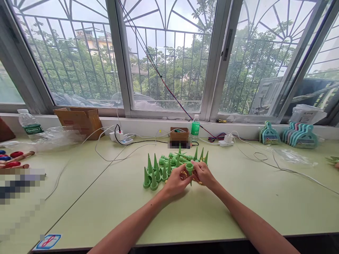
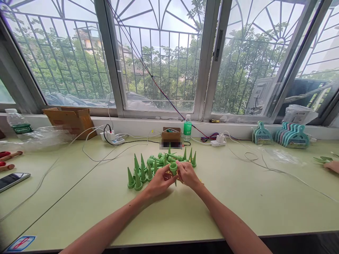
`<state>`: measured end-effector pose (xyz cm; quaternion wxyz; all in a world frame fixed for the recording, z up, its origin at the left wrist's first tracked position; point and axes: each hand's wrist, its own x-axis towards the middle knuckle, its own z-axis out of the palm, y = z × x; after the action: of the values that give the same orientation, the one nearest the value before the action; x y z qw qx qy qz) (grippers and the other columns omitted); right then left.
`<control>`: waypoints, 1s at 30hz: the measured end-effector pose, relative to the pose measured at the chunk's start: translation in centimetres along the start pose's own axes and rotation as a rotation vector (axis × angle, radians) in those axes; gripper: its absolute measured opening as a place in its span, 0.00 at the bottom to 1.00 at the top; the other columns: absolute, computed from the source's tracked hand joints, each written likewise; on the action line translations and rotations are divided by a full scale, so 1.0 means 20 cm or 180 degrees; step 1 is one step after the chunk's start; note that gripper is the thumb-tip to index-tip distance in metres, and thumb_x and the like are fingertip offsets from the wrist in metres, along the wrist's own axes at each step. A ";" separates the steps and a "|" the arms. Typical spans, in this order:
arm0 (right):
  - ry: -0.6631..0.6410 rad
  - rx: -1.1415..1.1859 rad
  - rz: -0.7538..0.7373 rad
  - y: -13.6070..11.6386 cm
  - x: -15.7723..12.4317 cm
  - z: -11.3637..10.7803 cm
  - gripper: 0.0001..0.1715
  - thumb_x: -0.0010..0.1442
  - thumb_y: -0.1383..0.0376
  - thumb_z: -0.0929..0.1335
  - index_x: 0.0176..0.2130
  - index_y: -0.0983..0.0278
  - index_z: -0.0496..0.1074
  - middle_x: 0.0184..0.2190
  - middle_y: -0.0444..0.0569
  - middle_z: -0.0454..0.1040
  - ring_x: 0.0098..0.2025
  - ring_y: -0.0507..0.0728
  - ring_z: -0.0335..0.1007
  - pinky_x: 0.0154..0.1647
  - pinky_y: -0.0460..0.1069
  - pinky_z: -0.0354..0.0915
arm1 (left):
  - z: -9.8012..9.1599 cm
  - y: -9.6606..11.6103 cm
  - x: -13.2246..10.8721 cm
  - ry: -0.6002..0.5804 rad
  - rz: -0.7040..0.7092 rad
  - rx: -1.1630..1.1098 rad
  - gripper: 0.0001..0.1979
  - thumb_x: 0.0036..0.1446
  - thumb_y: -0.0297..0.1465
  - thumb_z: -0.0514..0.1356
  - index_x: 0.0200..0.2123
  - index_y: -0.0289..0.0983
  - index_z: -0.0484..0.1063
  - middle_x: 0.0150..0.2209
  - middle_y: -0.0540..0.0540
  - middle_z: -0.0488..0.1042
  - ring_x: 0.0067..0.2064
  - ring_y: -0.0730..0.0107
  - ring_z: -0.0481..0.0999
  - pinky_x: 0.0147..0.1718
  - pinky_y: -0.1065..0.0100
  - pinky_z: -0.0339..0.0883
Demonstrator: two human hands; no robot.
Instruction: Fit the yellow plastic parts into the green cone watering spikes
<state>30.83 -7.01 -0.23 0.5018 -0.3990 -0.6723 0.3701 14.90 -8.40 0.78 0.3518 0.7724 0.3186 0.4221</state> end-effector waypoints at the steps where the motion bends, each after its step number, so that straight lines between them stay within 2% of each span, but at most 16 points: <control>1: -0.0017 -0.0014 -0.0012 0.00 0.00 0.00 0.40 0.66 0.46 0.58 0.10 0.62 0.57 0.06 0.43 0.57 0.10 0.49 0.52 0.14 0.45 0.53 | 0.00 0.00 0.00 -0.0029 0.0022 0.0001 0.10 0.58 0.36 0.60 0.31 0.35 0.68 0.24 0.52 0.65 0.25 0.76 0.61 0.24 0.73 0.56; 6: -0.0084 -0.0050 -0.0027 -0.01 -0.01 0.00 0.40 0.67 0.47 0.58 0.09 0.61 0.56 0.06 0.42 0.56 0.11 0.49 0.52 0.15 0.45 0.53 | 0.00 -0.01 0.00 -0.0087 0.0095 0.0013 0.05 0.58 0.31 0.58 0.35 0.34 0.70 0.28 0.50 0.68 0.27 0.76 0.63 0.25 0.74 0.57; 15: -0.0207 0.0100 -0.0045 -0.01 -0.01 0.00 0.37 0.67 0.50 0.59 0.11 0.61 0.57 0.06 0.41 0.56 0.09 0.48 0.50 0.13 0.45 0.50 | 0.01 -0.01 0.00 0.0089 0.0298 0.0365 0.04 0.58 0.26 0.55 0.32 0.35 0.70 0.34 0.49 0.64 0.28 0.78 0.62 0.24 0.74 0.59; 26: -0.0186 0.0292 -0.0010 0.01 0.00 0.01 0.37 0.66 0.46 0.60 0.13 0.62 0.57 0.07 0.41 0.57 0.09 0.48 0.51 0.11 0.45 0.49 | 0.02 0.00 0.00 0.0304 0.0299 0.0429 0.04 0.58 0.26 0.55 0.31 0.36 0.69 0.35 0.49 0.63 0.28 0.77 0.62 0.25 0.73 0.59; 30: -0.0073 0.0279 -0.0070 0.00 0.00 0.01 0.38 0.66 0.45 0.60 0.13 0.62 0.57 0.07 0.41 0.58 0.10 0.48 0.52 0.12 0.45 0.49 | 0.03 -0.01 0.01 0.0515 0.0183 0.0432 0.03 0.58 0.27 0.55 0.34 0.37 0.69 0.34 0.49 0.63 0.27 0.77 0.62 0.24 0.73 0.59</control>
<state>30.54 -6.93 -0.32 0.5150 -0.3650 -0.6655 0.3982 15.49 -8.25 0.49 0.2596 0.7666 0.3516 0.4705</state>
